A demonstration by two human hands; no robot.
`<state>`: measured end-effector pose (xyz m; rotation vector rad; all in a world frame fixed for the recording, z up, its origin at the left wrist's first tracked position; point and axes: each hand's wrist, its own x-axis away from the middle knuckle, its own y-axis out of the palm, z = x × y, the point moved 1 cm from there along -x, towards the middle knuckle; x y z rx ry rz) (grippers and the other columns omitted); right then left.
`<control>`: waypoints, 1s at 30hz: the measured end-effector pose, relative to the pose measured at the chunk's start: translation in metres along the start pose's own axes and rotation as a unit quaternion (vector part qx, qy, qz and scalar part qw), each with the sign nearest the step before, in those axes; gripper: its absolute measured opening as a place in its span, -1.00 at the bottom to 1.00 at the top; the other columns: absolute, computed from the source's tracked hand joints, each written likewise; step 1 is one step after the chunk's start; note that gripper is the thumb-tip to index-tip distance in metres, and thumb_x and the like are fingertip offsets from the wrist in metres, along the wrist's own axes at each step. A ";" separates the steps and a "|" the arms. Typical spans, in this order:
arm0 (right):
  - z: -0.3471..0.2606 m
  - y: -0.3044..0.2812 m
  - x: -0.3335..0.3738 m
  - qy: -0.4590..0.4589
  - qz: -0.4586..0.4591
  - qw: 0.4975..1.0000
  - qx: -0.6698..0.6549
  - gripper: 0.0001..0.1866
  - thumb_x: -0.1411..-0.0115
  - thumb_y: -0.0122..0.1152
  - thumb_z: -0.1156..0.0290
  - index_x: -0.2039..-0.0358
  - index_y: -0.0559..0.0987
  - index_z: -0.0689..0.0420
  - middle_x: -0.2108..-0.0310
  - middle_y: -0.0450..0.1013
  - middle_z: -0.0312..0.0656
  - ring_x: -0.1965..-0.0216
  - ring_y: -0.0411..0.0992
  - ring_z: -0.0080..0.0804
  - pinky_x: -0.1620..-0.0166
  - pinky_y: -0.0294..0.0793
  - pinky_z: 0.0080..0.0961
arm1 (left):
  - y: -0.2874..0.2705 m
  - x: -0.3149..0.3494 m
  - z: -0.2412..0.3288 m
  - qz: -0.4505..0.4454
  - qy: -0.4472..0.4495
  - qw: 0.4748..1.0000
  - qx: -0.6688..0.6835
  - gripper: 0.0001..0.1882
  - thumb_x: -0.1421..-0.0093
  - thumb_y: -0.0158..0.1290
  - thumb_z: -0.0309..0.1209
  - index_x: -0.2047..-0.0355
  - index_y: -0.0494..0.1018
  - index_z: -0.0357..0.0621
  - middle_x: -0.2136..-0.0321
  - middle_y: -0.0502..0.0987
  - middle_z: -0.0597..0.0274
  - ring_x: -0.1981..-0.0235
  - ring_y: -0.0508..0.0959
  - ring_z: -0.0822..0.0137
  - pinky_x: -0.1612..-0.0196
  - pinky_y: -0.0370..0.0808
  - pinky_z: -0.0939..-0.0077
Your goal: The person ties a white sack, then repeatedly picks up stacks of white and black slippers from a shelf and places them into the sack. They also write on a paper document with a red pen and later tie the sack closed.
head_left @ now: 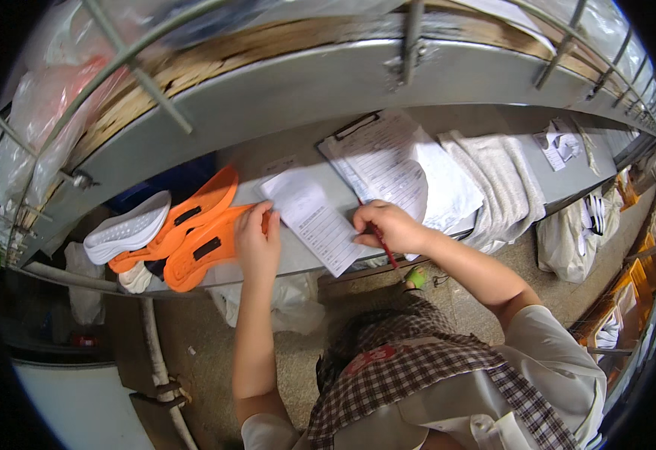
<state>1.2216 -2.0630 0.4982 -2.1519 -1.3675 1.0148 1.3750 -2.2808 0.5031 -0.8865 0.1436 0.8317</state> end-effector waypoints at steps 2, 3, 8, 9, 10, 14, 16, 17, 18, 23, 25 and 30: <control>0.002 0.002 0.001 -0.002 0.007 1.000 -0.004 -0.73 0.09 0.36 0.42 0.45 0.41 0.09 0.54 0.39 -0.26 0.40 0.37 -0.23 0.31 0.38 -0.37 | 0.004 -0.007 0.000 0.040 0.161 0.971 -0.170 -0.69 -0.15 0.08 -0.28 0.18 0.46 -0.21 0.12 0.51 0.01 -0.04 0.40 0.06 -0.07 0.29 0.18; 0.003 0.003 0.002 0.001 0.011 1.000 -0.011 -0.73 0.10 0.36 0.43 0.44 0.41 0.09 0.54 0.39 -0.26 0.40 0.37 -0.22 0.31 0.38 -0.37 | 0.008 -0.012 -0.003 0.000 0.131 0.973 -0.191 -0.58 -0.15 0.05 -0.17 0.08 0.43 -0.17 -0.01 0.44 -0.01 -0.17 0.27 0.06 -0.19 0.11 0.06; 0.009 0.006 0.006 0.015 -0.001 0.999 -0.051 -0.72 0.08 0.38 0.42 0.42 0.42 0.11 0.52 0.36 -0.27 0.46 0.36 -0.32 0.37 0.38 -0.46 | 0.025 -0.038 -0.017 -0.092 0.041 0.934 -0.344 -0.38 -0.14 0.01 0.00 -0.09 0.31 -0.14 -0.10 0.37 -0.02 -0.26 0.15 0.05 -0.22 0.03 -0.09; 0.011 0.006 0.006 0.007 0.005 0.998 -0.062 -0.73 0.05 0.37 0.41 0.42 0.42 0.12 0.51 0.34 -0.28 0.49 0.34 -0.38 0.39 0.36 -0.50 | 0.027 -0.042 -0.018 -0.105 0.036 0.929 -0.353 -0.36 -0.13 0.02 0.01 -0.10 0.30 -0.13 -0.08 0.38 -0.02 -0.26 0.16 0.06 -0.22 0.02 -0.09; 0.012 0.006 0.007 0.015 0.000 0.998 -0.068 -0.74 0.05 0.37 0.42 0.42 0.42 0.12 0.52 0.34 -0.27 0.49 0.34 -0.38 0.39 0.36 -0.50 | 0.029 -0.046 -0.018 -0.124 0.024 0.923 -0.365 -0.35 -0.12 0.03 0.02 -0.11 0.29 -0.13 -0.07 0.39 -0.02 -0.26 0.16 0.06 -0.22 0.02 -0.09; 0.015 0.007 0.008 0.005 0.012 0.997 -0.082 -0.75 0.03 0.36 0.44 0.42 0.42 0.13 0.52 0.33 -0.26 0.49 0.32 -0.40 0.39 0.36 -0.51 | 0.031 -0.055 -0.015 -0.201 -0.021 0.916 -0.348 -0.31 -0.08 0.08 0.00 -0.15 0.24 -0.07 -0.03 0.43 0.01 -0.26 0.16 0.07 -0.23 -0.01 -0.10; 0.016 0.007 0.009 0.003 0.015 0.996 -0.085 -0.76 0.03 0.35 0.44 0.42 0.43 0.13 0.52 0.33 -0.26 0.50 0.32 -0.40 0.39 0.35 -0.52 | 0.030 -0.057 -0.013 -0.205 -0.041 0.916 -0.343 -0.29 -0.06 0.13 -0.04 -0.16 0.22 -0.04 -0.01 0.44 0.05 -0.26 0.16 0.08 -0.24 -0.01 -0.09; 0.016 0.007 0.009 0.005 0.014 0.996 -0.089 -0.76 0.02 0.35 0.44 0.42 0.43 0.14 0.52 0.33 -0.26 0.50 0.32 -0.41 0.40 0.35 -0.52 | 0.030 -0.058 -0.012 -0.202 -0.040 0.922 -0.327 -0.29 -0.04 0.15 -0.08 -0.17 0.21 -0.03 0.00 0.45 0.06 -0.25 0.17 0.08 -0.23 0.00 -0.08; 0.017 0.007 0.009 0.007 0.014 0.996 -0.093 -0.77 0.02 0.34 0.44 0.42 0.43 0.14 0.52 0.33 -0.26 0.50 0.31 -0.41 0.40 0.35 -0.52 | 0.029 -0.058 -0.012 -0.193 -0.039 0.927 -0.318 -0.28 -0.03 0.18 -0.12 -0.17 0.21 -0.03 0.01 0.45 0.08 -0.23 0.19 0.08 -0.22 0.01 -0.08; 0.019 0.007 0.011 0.013 0.014 0.995 -0.098 -0.78 0.00 0.33 0.45 0.42 0.43 0.14 0.53 0.33 -0.25 0.52 0.32 -0.42 0.41 0.35 -0.52 | 0.024 -0.055 -0.009 -0.099 0.018 0.960 -0.261 -0.25 0.04 0.24 -0.32 -0.18 0.20 -0.02 0.09 0.48 0.12 -0.13 0.29 0.13 -0.16 0.10 -0.03; 0.019 0.007 0.011 0.015 0.016 0.995 -0.096 -0.79 0.00 0.32 0.45 0.42 0.44 0.15 0.52 0.34 -0.24 0.52 0.33 -0.42 0.41 0.36 -0.53 | 0.019 -0.051 -0.003 -0.071 0.045 0.964 -0.250 -0.25 0.05 0.23 -0.38 -0.18 0.19 -0.03 0.13 0.49 0.12 -0.05 0.37 0.14 -0.11 0.21 0.07; 0.016 0.005 0.011 0.044 0.008 0.991 -0.129 -0.76 -0.01 0.32 0.45 0.32 0.46 0.17 0.45 0.40 -0.18 0.49 0.39 -0.38 0.39 0.38 -0.53 | 0.005 -0.022 0.022 -0.091 -0.055 0.994 0.008 -0.34 0.05 0.19 -0.46 -0.12 0.28 -0.03 0.24 0.49 0.15 0.18 0.48 0.12 0.10 0.40 0.35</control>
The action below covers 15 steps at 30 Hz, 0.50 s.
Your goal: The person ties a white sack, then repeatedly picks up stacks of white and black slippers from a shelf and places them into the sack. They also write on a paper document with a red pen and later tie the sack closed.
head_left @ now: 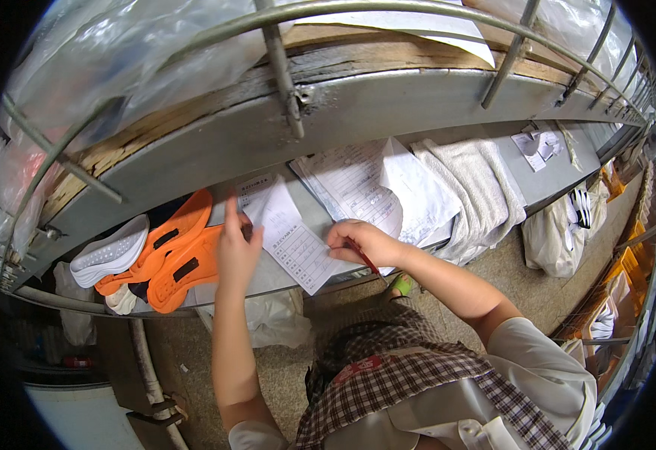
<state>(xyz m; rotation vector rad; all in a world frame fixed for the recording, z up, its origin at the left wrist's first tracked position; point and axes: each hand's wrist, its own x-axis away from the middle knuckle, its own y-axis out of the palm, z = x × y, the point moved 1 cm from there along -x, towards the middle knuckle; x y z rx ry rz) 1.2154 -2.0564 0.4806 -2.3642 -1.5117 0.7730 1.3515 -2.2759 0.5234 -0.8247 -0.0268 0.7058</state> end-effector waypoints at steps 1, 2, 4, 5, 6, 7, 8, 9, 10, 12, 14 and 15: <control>-0.002 -0.001 0.000 0.008 -0.002 1.000 -0.002 -0.69 0.00 0.33 0.44 0.24 0.45 0.18 0.44 0.41 -0.18 0.48 0.40 -0.39 0.38 0.39 -0.52 | -0.001 0.010 0.004 -0.006 -0.012 0.999 0.034 -0.37 0.05 0.19 -0.47 -0.09 0.32 -0.04 0.26 0.49 0.16 0.22 0.49 0.11 0.14 0.42 0.39; -0.003 -0.001 0.001 0.025 -0.003 1.000 -0.010 -0.61 0.00 0.33 0.44 0.15 0.44 0.19 0.43 0.42 -0.17 0.46 0.41 -0.39 0.37 0.40 -0.51 | -0.003 0.017 0.008 -0.063 0.033 0.997 0.036 -0.41 0.06 0.21 -0.44 -0.04 0.37 -0.03 0.27 0.49 0.17 0.21 0.48 0.12 0.12 0.41 0.37; -0.006 -0.004 0.001 0.047 -0.012 0.999 -0.013 -0.46 0.01 0.35 0.43 0.00 0.38 0.21 0.41 0.44 -0.18 0.45 0.42 -0.41 0.35 0.42 -0.50 | -0.006 0.031 0.011 -0.178 0.098 0.979 0.032 -0.50 0.08 0.25 -0.38 0.05 0.46 -0.03 0.30 0.50 0.20 0.20 0.48 0.14 0.07 0.39 0.34; -0.007 -0.005 0.002 0.054 -0.020 0.998 -0.010 -0.38 0.02 0.35 0.42 -0.07 0.34 0.22 0.41 0.44 -0.19 0.44 0.42 -0.42 0.34 0.43 -0.50 | -0.007 0.039 0.012 -0.185 0.194 0.963 -0.013 -0.55 0.11 0.28 -0.35 0.14 0.50 -0.07 0.31 0.50 0.21 0.18 0.48 0.17 0.05 0.39 0.35; -0.009 -0.007 0.002 0.038 -0.023 0.999 -0.007 -0.30 0.02 0.36 0.42 -0.14 0.29 0.22 0.41 0.45 -0.19 0.44 0.43 -0.42 0.33 0.43 -0.49 | -0.007 0.046 0.011 -0.184 0.269 0.943 -0.067 -0.59 0.13 0.31 -0.32 0.22 0.55 -0.11 0.32 0.51 0.23 0.16 0.48 0.20 0.04 0.39 0.36; -0.009 -0.008 0.001 0.045 -0.040 0.998 -0.021 -0.21 0.06 0.41 0.37 -0.18 0.25 0.22 0.40 0.45 -0.21 0.42 0.43 -0.44 0.31 0.45 -0.49 | -0.006 0.051 0.009 -0.233 0.294 0.925 -0.059 -0.57 0.19 0.34 -0.22 0.28 0.57 -0.10 0.30 0.52 0.23 0.13 0.47 0.20 0.01 0.37 0.31; -0.009 -0.008 0.001 0.107 -0.066 0.987 -0.097 -0.21 0.09 0.45 0.33 -0.15 0.29 0.21 0.38 0.45 -0.19 0.40 0.43 -0.43 0.29 0.44 -0.50 | -0.005 0.055 0.006 -0.236 0.292 0.926 -0.027 -0.59 0.18 0.33 -0.12 0.34 0.58 -0.06 0.31 0.51 0.26 0.13 0.45 0.23 0.01 0.32 0.29; -0.009 -0.009 0.000 0.061 -0.067 0.995 -0.042 -0.22 0.11 0.46 0.31 -0.12 0.32 0.21 0.39 0.45 -0.20 0.39 0.42 -0.43 0.28 0.43 -0.51 | -0.004 0.057 0.002 -0.208 0.272 0.939 0.007 -0.59 0.17 0.32 -0.11 0.34 0.57 -0.06 0.32 0.51 0.26 0.12 0.44 0.23 0.02 0.32 0.29; -0.010 -0.010 -0.001 0.015 -0.062 0.998 0.028 -0.23 0.13 0.48 0.29 -0.10 0.34 0.21 0.39 0.44 -0.20 0.38 0.41 -0.43 0.27 0.42 -0.51 | -0.003 0.058 0.000 -0.173 0.274 0.945 0.055 -0.59 0.16 0.32 -0.11 0.34 0.56 -0.06 0.32 0.51 0.26 0.12 0.43 0.22 0.02 0.32 0.29; -0.010 -0.010 -0.001 0.029 -0.075 0.996 0.035 -0.29 0.12 0.48 0.28 -0.05 0.40 0.15 0.38 0.41 -0.23 0.40 0.37 -0.40 0.27 0.39 -0.52 | 0.004 0.059 -0.006 -0.081 0.231 0.969 -0.021 -0.59 0.16 0.32 -0.11 0.33 0.55 -0.05 0.33 0.51 0.27 0.14 0.43 0.20 0.04 0.32 0.28; -0.010 -0.009 -0.002 0.031 -0.080 0.996 0.038 -0.31 0.12 0.48 0.29 -0.05 0.40 0.12 0.37 0.41 -0.22 0.40 0.36 -0.40 0.27 0.39 -0.50 | 0.012 0.060 -0.009 -0.036 0.225 0.971 -0.075 -0.59 0.15 0.31 -0.13 0.32 0.55 -0.03 0.34 0.51 0.27 0.16 0.42 0.18 0.05 0.32 0.27; -0.011 -0.009 -0.002 0.030 -0.080 0.996 0.023 -0.29 0.11 0.47 0.29 -0.07 0.39 0.12 0.37 0.40 -0.22 0.39 0.36 -0.40 0.27 0.39 -0.50 | 0.016 0.061 -0.010 -0.043 0.235 0.966 -0.099 -0.60 0.15 0.31 -0.14 0.31 0.54 -0.03 0.34 0.50 0.27 0.16 0.42 0.17 0.05 0.32 0.27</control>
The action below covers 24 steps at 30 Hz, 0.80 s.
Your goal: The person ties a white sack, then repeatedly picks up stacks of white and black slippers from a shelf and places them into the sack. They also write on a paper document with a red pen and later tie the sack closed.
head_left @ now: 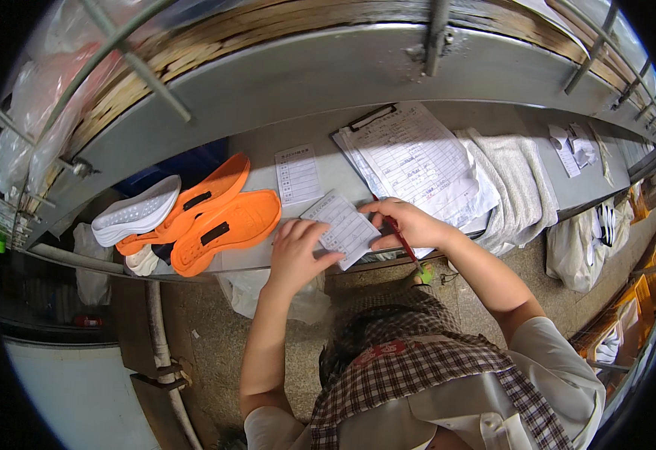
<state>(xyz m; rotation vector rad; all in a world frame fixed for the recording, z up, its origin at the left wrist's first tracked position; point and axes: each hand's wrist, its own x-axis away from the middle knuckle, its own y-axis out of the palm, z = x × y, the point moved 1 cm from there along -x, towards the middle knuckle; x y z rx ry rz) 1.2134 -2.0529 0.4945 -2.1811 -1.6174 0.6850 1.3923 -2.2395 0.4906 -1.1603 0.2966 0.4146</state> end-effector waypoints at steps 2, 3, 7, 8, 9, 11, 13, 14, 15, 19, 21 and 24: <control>-0.002 0.000 0.001 -0.001 -0.001 1.000 0.009 -0.25 0.11 0.47 0.30 -0.11 0.36 0.13 0.38 0.40 -0.23 0.39 0.37 -0.40 0.28 0.40 -0.50 | 0.005 -0.002 -0.001 0.010 0.030 0.999 -0.019 -0.69 0.10 0.29 -0.24 0.34 0.54 -0.05 0.41 0.49 0.30 0.24 0.44 0.19 0.12 0.36 0.29; -0.002 -0.001 0.001 0.010 -0.004 1.000 -0.012 -0.23 0.11 0.47 0.30 -0.13 0.34 0.13 0.38 0.40 -0.22 0.39 0.37 -0.41 0.28 0.40 -0.50 | 0.006 -0.005 -0.004 0.007 0.012 1.000 0.012 -0.72 0.08 0.27 -0.28 0.35 0.54 -0.06 0.43 0.49 0.30 0.29 0.46 0.20 0.17 0.38 0.30; -0.003 -0.001 0.002 0.037 -0.011 0.999 -0.038 -0.16 0.10 0.46 0.32 -0.19 0.27 0.16 0.39 0.40 -0.22 0.38 0.37 -0.43 0.28 0.40 -0.54 | 0.004 -0.018 -0.024 0.022 -0.350 0.889 0.293 -0.92 -0.09 0.11 -0.49 0.38 0.50 -0.20 0.58 0.43 0.34 0.50 0.50 0.42 0.48 0.38 0.55; -0.003 -0.001 0.001 0.029 -0.007 0.999 -0.023 -0.15 0.10 0.46 0.33 -0.20 0.26 0.17 0.39 0.40 -0.22 0.38 0.37 -0.43 0.29 0.40 -0.55 | 0.001 -0.021 -0.026 0.147 -0.333 0.845 0.391 -0.91 -0.11 0.11 -0.47 0.37 0.49 -0.19 0.57 0.43 0.35 0.45 0.49 0.46 0.46 0.37 0.58; -0.003 0.000 0.001 0.028 -0.007 0.999 -0.039 -0.16 0.10 0.46 0.33 -0.20 0.26 0.17 0.39 0.40 -0.22 0.38 0.37 -0.44 0.28 0.40 -0.55 | -0.003 -0.022 -0.028 0.255 -0.303 0.777 0.489 -0.90 -0.14 0.10 -0.44 0.35 0.48 -0.19 0.55 0.42 0.36 0.41 0.48 0.51 0.44 0.36 0.61; -0.001 0.001 0.001 0.026 -0.005 1.000 -0.010 -0.16 0.09 0.46 0.34 -0.19 0.26 0.19 0.40 0.40 -0.21 0.38 0.37 -0.44 0.28 0.40 -0.55 | -0.008 -0.021 -0.024 0.270 -0.227 0.866 0.354 -0.85 -0.13 0.12 -0.39 0.30 0.48 -0.14 0.51 0.43 0.32 0.36 0.48 0.47 0.40 0.36 0.60; -0.001 0.001 0.000 0.013 -0.008 1.000 -0.020 -0.17 0.09 0.45 0.34 -0.19 0.26 0.18 0.40 0.40 -0.21 0.37 0.38 -0.44 0.28 0.40 -0.55 | -0.008 -0.017 -0.014 0.192 -0.083 0.961 0.180 -0.84 -0.12 0.14 -0.37 0.29 0.50 -0.09 0.47 0.44 0.30 0.32 0.47 0.45 0.37 0.36 0.60; -0.001 0.001 0.000 0.010 -0.007 1.000 -0.001 -0.17 0.09 0.45 0.34 -0.19 0.27 0.18 0.40 0.40 -0.21 0.37 0.38 -0.44 0.27 0.40 -0.55 | -0.005 -0.014 -0.008 0.099 0.002 0.993 0.067 -0.85 -0.11 0.15 -0.36 0.30 0.52 -0.07 0.45 0.45 0.29 0.30 0.46 0.44 0.36 0.35 0.60; -0.001 0.001 0.000 0.017 -0.010 1.000 -0.018 -0.17 0.09 0.45 0.34 -0.19 0.27 0.18 0.39 0.40 -0.21 0.36 0.38 -0.43 0.27 0.41 -0.55 | -0.001 -0.012 -0.004 0.003 0.082 0.996 -0.045 -0.86 -0.10 0.16 -0.36 0.32 0.53 -0.05 0.42 0.46 0.29 0.29 0.45 0.44 0.35 0.35 0.59; -0.004 0.000 0.001 0.050 -0.016 0.998 -0.037 -0.17 0.08 0.46 0.33 -0.20 0.27 0.14 0.37 0.39 -0.24 0.33 0.37 -0.44 0.22 0.39 -0.55 | 0.004 -0.013 -0.009 0.001 -0.022 0.995 0.095 -0.90 -0.08 0.18 -0.38 0.40 0.57 -0.09 0.46 0.49 0.28 0.42 0.45 0.42 0.40 0.35 0.58; -0.005 0.000 0.001 0.062 -0.015 0.997 -0.044 -0.17 0.08 0.46 0.33 -0.21 0.27 0.12 0.36 0.39 -0.25 0.30 0.36 -0.44 0.19 0.38 -0.54 | 0.004 -0.018 -0.018 0.028 -0.175 0.952 0.250 -0.89 -0.10 0.17 -0.38 0.44 0.57 -0.15 0.49 0.50 0.32 0.52 0.43 0.46 0.47 0.35 0.60; -0.005 0.000 0.001 0.061 -0.012 0.997 -0.043 -0.17 0.08 0.46 0.32 -0.21 0.27 0.12 0.35 0.39 -0.25 0.28 0.36 -0.43 0.18 0.38 -0.54 | 0.001 -0.023 -0.026 0.109 -0.351 0.814 0.450 -0.80 -0.21 0.09 -0.35 0.32 0.52 -0.27 0.52 0.48 0.37 0.61 0.41 0.55 0.56 0.35 0.66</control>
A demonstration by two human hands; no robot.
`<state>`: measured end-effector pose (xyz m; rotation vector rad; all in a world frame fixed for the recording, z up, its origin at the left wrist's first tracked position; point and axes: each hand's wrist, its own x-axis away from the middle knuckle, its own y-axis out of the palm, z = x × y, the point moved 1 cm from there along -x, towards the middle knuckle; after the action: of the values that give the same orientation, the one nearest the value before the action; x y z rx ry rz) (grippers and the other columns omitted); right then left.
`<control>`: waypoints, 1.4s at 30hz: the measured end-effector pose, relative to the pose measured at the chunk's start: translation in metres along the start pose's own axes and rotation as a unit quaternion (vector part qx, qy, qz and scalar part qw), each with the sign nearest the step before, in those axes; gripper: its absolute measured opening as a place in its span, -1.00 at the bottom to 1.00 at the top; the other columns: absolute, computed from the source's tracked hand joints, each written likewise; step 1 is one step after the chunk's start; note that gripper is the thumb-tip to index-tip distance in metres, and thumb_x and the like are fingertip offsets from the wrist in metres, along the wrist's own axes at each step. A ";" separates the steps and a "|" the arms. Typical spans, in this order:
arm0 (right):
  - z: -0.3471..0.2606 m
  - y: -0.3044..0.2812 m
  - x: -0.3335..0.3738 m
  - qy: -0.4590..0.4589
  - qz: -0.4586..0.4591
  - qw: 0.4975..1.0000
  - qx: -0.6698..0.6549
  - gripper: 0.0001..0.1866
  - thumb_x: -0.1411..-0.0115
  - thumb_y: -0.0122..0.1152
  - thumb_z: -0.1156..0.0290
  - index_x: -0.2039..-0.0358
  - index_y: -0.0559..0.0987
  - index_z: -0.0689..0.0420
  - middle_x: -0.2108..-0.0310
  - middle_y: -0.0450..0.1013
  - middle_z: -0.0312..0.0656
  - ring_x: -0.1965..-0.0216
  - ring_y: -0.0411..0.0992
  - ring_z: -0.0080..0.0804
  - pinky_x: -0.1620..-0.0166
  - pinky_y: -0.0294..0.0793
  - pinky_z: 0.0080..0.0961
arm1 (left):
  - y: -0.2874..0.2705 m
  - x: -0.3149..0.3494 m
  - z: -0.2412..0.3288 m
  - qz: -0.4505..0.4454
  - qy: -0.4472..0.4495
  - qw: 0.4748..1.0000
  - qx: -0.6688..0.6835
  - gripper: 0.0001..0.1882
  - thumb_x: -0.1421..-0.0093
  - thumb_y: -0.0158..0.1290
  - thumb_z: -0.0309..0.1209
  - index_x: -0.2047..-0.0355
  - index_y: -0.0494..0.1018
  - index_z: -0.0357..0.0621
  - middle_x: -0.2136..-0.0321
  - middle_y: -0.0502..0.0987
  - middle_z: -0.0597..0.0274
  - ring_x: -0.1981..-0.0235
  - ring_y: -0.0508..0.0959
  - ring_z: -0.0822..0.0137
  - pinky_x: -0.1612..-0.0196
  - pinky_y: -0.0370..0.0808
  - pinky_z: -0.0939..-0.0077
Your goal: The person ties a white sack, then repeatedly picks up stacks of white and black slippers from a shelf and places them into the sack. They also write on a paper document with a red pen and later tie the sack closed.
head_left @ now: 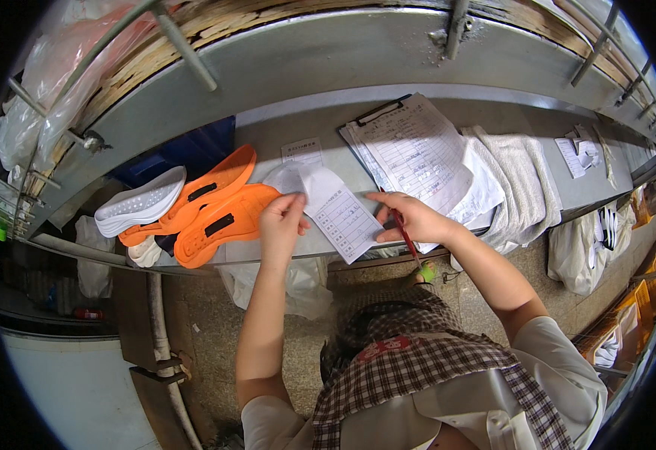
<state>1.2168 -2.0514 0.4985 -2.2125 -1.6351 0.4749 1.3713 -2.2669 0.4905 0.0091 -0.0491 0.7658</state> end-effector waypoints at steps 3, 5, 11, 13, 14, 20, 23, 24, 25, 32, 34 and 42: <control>0.002 0.001 0.000 -0.003 -0.006 1.000 0.007 -0.17 0.08 0.46 0.32 -0.20 0.27 0.14 0.35 0.39 -0.23 0.31 0.36 -0.42 0.21 0.39 -0.53 | 0.001 0.006 0.007 0.133 0.153 0.971 0.128 -0.82 -0.18 0.12 -0.35 0.30 0.52 -0.20 0.44 0.48 0.35 0.45 0.48 0.47 0.40 0.41 0.58; 0.004 0.001 -0.001 -0.032 0.000 0.999 0.038 -0.17 0.09 0.46 0.32 -0.19 0.27 0.16 0.36 0.39 -0.19 0.40 0.37 -0.43 0.29 0.42 -0.54 | 0.004 0.015 0.012 0.092 0.291 0.952 -0.006 -0.83 -0.12 0.16 -0.36 0.30 0.52 -0.14 0.40 0.48 0.33 0.37 0.50 0.38 0.31 0.42 0.49; 0.006 0.002 -0.001 -0.064 0.018 0.997 0.030 -0.23 0.10 0.45 0.37 -0.15 0.33 0.16 0.39 0.39 -0.22 0.43 0.37 -0.46 0.31 0.41 -0.55 | 0.010 0.030 0.001 -0.143 0.396 0.803 -0.422 -0.78 0.04 0.24 -0.41 0.32 0.54 -0.04 0.43 0.47 0.27 0.34 0.48 0.22 0.24 0.40 0.34; 0.006 0.002 -0.001 -0.055 0.017 0.998 0.021 -0.25 0.09 0.44 0.39 -0.14 0.33 0.15 0.40 0.39 -0.23 0.44 0.37 -0.46 0.32 0.41 -0.55 | 0.010 0.023 -0.002 -0.146 0.381 0.823 -0.394 -0.78 0.04 0.24 -0.41 0.32 0.54 -0.04 0.47 0.48 0.27 0.40 0.48 0.24 0.31 0.41 0.38; 0.006 0.002 -0.001 -0.063 0.021 0.997 0.045 -0.26 0.09 0.43 0.40 -0.14 0.33 0.15 0.40 0.39 -0.24 0.44 0.37 -0.46 0.33 0.41 -0.56 | 0.010 0.019 -0.004 -0.162 0.250 0.902 -0.311 -0.81 -0.02 0.22 -0.41 0.32 0.54 -0.11 0.52 0.48 0.29 0.48 0.49 0.35 0.44 0.40 0.48; 0.011 0.003 -0.001 -0.059 0.014 0.997 0.052 -0.34 0.07 0.41 0.42 -0.09 0.39 0.12 0.39 0.39 -0.24 0.43 0.36 -0.48 0.32 0.40 -0.57 | 0.003 0.015 0.008 0.083 0.156 0.982 0.060 -0.94 -0.18 0.04 -0.49 0.36 0.48 -0.20 0.46 0.46 0.33 0.42 0.48 0.47 0.36 0.39 0.61; 0.012 0.003 -0.001 -0.069 0.024 0.997 0.030 -0.38 0.06 0.40 0.42 -0.06 0.41 0.11 0.39 0.40 -0.24 0.40 0.36 -0.48 0.29 0.40 -0.56 | 0.010 0.027 0.010 -0.062 0.390 0.868 -0.300 -0.81 0.00 0.22 -0.35 0.37 0.50 -0.06 0.39 0.44 0.28 0.28 0.46 0.26 0.17 0.36 0.37; 0.012 0.003 -0.001 -0.067 0.026 0.997 0.018 -0.39 0.05 0.40 0.42 -0.06 0.41 0.11 0.38 0.40 -0.24 0.40 0.36 -0.47 0.29 0.40 -0.55 | 0.011 0.029 0.006 -0.110 0.386 0.841 -0.364 -0.77 0.06 0.25 -0.31 0.38 0.51 -0.05 0.39 0.44 0.28 0.26 0.45 0.21 0.16 0.35 0.32; 0.012 0.004 0.000 -0.075 0.034 0.996 0.019 -0.39 0.05 0.40 0.41 -0.06 0.42 0.11 0.38 0.40 -0.24 0.39 0.36 -0.47 0.28 0.40 -0.54 | 0.013 0.032 0.001 -0.155 0.378 0.808 -0.424 -0.73 0.11 0.29 -0.28 0.39 0.51 -0.04 0.39 0.44 0.28 0.24 0.43 0.17 0.14 0.34 0.27; 0.009 0.003 0.001 -0.054 0.026 0.998 0.020 -0.45 0.02 0.38 0.40 -0.02 0.43 0.12 0.37 0.40 -0.23 0.38 0.37 -0.45 0.27 0.41 -0.54 | 0.008 0.011 -0.005 -0.059 0.111 0.978 -0.164 -0.90 -0.12 0.14 -0.38 0.38 0.52 -0.12 0.60 0.43 0.37 0.51 0.46 0.41 0.49 0.36 0.53; 0.010 0.004 0.000 -0.055 0.025 0.998 0.016 -0.47 0.01 0.37 0.40 -0.01 0.44 0.10 0.37 0.40 -0.24 0.39 0.37 -0.46 0.27 0.41 -0.55 | 0.005 0.008 0.002 0.041 -0.008 0.998 0.047 -0.85 -0.25 0.02 -0.39 0.37 0.46 -0.23 0.50 0.43 0.38 0.43 0.48 0.49 0.43 0.38 0.65; 0.015 0.005 0.000 -0.069 0.033 0.997 0.023 -0.52 -0.01 0.35 0.42 0.01 0.46 0.05 0.38 0.40 -0.23 0.40 0.38 -0.46 0.28 0.42 -0.56 | 0.015 0.038 0.007 -0.152 0.429 0.768 -0.450 -0.86 -0.07 0.19 -0.39 0.36 0.53 -0.13 0.32 0.43 0.25 0.35 0.49 0.32 0.25 0.41 0.53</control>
<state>1.2140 -2.0520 0.4826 -2.2498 -1.6044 0.6896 1.3882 -2.2302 0.4995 -1.2327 0.4568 0.2964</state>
